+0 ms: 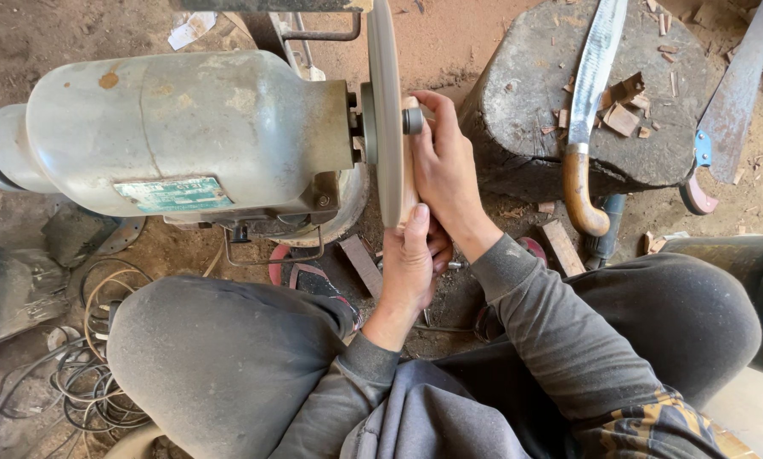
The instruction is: The person uses a bench grinder to smooth and shape a small wooden piece. They hold the wood with both hands and repeatedly press it against the spinning grinding wheel, rotating it to work different surfaces. The person briefly pauses to inspect the piece before continuing.
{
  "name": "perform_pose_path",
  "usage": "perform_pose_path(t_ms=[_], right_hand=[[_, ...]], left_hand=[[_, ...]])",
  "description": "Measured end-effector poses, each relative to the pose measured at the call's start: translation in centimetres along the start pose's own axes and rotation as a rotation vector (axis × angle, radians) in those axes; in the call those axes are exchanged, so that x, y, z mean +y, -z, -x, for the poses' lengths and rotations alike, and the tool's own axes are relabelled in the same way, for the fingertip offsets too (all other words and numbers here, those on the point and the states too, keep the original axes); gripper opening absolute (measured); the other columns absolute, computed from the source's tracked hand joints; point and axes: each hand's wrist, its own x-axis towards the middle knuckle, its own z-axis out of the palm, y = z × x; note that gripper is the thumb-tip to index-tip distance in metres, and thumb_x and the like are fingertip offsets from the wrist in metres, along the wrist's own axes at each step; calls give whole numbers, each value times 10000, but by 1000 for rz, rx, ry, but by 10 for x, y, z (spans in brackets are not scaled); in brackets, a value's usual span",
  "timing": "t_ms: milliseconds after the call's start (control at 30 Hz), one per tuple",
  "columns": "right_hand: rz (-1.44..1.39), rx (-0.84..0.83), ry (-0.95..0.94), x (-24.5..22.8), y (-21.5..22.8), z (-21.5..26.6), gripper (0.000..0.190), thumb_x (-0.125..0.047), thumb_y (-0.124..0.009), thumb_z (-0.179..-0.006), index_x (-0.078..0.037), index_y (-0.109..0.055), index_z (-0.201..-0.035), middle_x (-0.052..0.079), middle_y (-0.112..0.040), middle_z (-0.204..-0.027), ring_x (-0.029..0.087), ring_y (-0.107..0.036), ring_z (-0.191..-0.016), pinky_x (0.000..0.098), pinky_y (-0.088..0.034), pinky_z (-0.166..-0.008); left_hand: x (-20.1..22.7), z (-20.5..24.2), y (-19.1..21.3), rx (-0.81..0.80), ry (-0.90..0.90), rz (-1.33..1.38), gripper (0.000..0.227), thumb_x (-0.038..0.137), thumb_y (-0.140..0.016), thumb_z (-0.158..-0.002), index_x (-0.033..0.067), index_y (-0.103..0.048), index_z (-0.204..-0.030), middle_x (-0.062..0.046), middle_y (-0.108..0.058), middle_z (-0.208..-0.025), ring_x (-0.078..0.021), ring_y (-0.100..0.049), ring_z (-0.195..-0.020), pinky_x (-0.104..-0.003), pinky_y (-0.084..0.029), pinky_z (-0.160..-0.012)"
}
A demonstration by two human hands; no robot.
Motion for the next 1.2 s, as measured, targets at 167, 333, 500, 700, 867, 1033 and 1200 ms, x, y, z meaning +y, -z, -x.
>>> perform_pose_path(t_ms=[167,333,500,700,867,1033,1200], right_hand=[[27,-43,57,-13,5,9,286,-174,-471,-1128,-48,-485,-1384,162,-761,-1028,292,-790,-927,368,-601,-756],[55,-57,82,-23,9,24,283,-191,-490,-1133,-51,-485,-1379,172,-742,-944,307,-771,-847,383,-566,-703],[89,-108,101,-31,17,44,306,-195,-495,-1121,-64,-476,-1397,169,-704,-872,305,-731,-755,395,-530,-650],[-146,-266,131,-33,48,91,402,-170,-493,-1085,-50,-410,-1460,122,-687,-1127,191,-687,-971,349,-562,-837],[-402,-94,-25,-7,53,80,359,-199,-475,-1099,-54,-496,-1426,46,-577,-1233,94,-542,-1095,259,-485,-964],[-555,-59,-92,-4,48,64,351,-196,-479,-1079,-48,-512,-1395,25,-587,-1165,75,-519,-1010,233,-461,-898],[-447,-74,-34,-4,45,46,333,-197,-467,-1120,-60,-495,-1422,17,-575,-1180,71,-506,-1049,241,-460,-953]], left_hand=[[-9,8,7,-56,-10,-6,500,542,-653,-969,84,-472,-888,45,-394,-655,-65,-369,-527,-240,-298,-447],[-25,19,17,-73,-20,-34,510,555,-659,-959,75,-488,-926,54,-370,-644,-59,-347,-516,-247,-285,-447],[-45,35,34,-138,-73,-71,523,567,-645,-977,69,-490,-944,53,-405,-670,-79,-400,-550,-249,-289,-465],[-45,67,40,-226,-173,-427,428,418,-709,-996,26,-545,-1043,-11,-566,-784,-84,-521,-655,-252,-432,-568],[-29,69,23,-116,-340,-671,370,310,-741,-968,34,-540,-1110,-14,-622,-891,-68,-600,-766,-238,-515,-668],[-12,59,5,-94,-173,-348,361,263,-735,-956,38,-520,-1138,-10,-577,-864,-66,-519,-702,-233,-438,-592],[-4,34,2,50,-318,-557,327,201,-753,-928,34,-523,-1090,9,-608,-853,-34,-552,-738,-213,-491,-627]])
